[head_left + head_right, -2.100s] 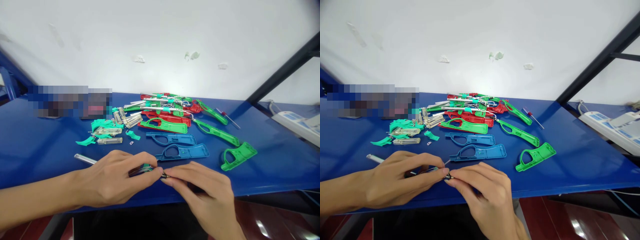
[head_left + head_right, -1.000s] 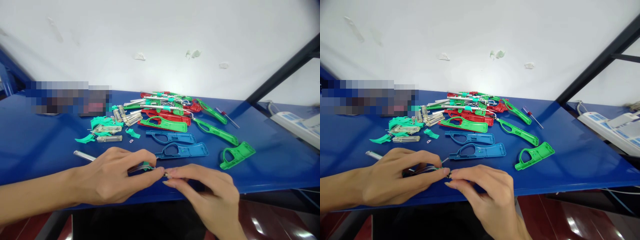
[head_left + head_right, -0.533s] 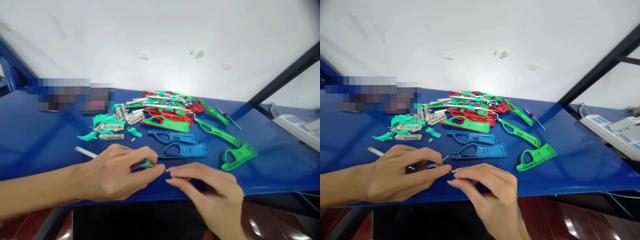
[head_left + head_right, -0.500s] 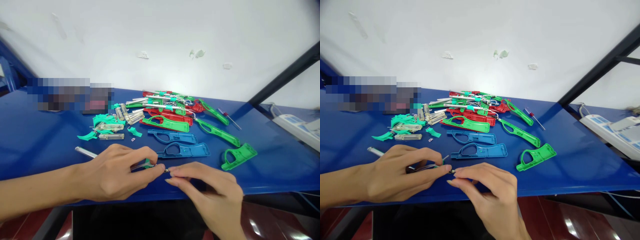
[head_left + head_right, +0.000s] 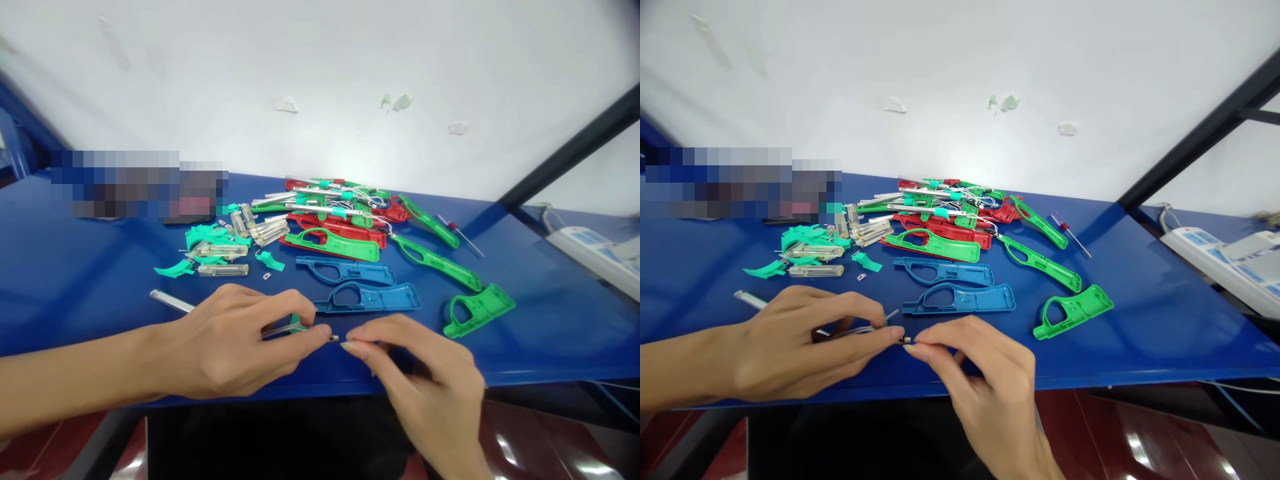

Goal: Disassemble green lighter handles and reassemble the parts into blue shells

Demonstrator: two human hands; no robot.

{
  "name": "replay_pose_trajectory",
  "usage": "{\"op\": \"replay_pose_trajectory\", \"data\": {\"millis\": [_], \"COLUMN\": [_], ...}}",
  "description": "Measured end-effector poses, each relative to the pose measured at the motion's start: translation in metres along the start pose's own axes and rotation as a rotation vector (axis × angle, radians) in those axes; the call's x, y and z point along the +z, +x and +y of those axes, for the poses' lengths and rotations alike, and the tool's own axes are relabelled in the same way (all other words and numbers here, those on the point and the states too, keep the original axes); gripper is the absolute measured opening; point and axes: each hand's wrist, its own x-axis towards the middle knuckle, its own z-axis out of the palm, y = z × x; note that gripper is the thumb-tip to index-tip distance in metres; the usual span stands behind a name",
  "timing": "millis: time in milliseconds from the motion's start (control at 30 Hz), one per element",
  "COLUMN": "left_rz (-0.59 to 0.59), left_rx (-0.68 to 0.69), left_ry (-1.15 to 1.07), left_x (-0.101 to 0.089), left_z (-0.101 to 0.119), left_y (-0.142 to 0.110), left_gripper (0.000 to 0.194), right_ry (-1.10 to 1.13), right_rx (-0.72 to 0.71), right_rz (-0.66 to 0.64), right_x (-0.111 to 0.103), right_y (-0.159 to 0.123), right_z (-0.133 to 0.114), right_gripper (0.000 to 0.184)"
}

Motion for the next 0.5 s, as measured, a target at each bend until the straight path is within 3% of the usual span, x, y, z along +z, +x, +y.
{"op": "replay_pose_trajectory", "data": {"millis": [233,500], "left_rz": [-0.060,-0.014], "left_rx": [-0.026,-0.065], "left_ry": [0.005,0.029], "left_x": [0.001,0.006], "left_z": [0.000,0.002], "left_y": [-0.010,-0.010], "left_gripper": [0.033,0.033], "right_ry": [-0.007,-0.020], "right_rx": [0.022,-0.002], "right_rz": [0.034,-0.005], "right_x": [0.003,0.003], "right_y": [-0.005,-0.004], "right_z": [0.003,0.003], "right_gripper": [0.011,0.013]}}
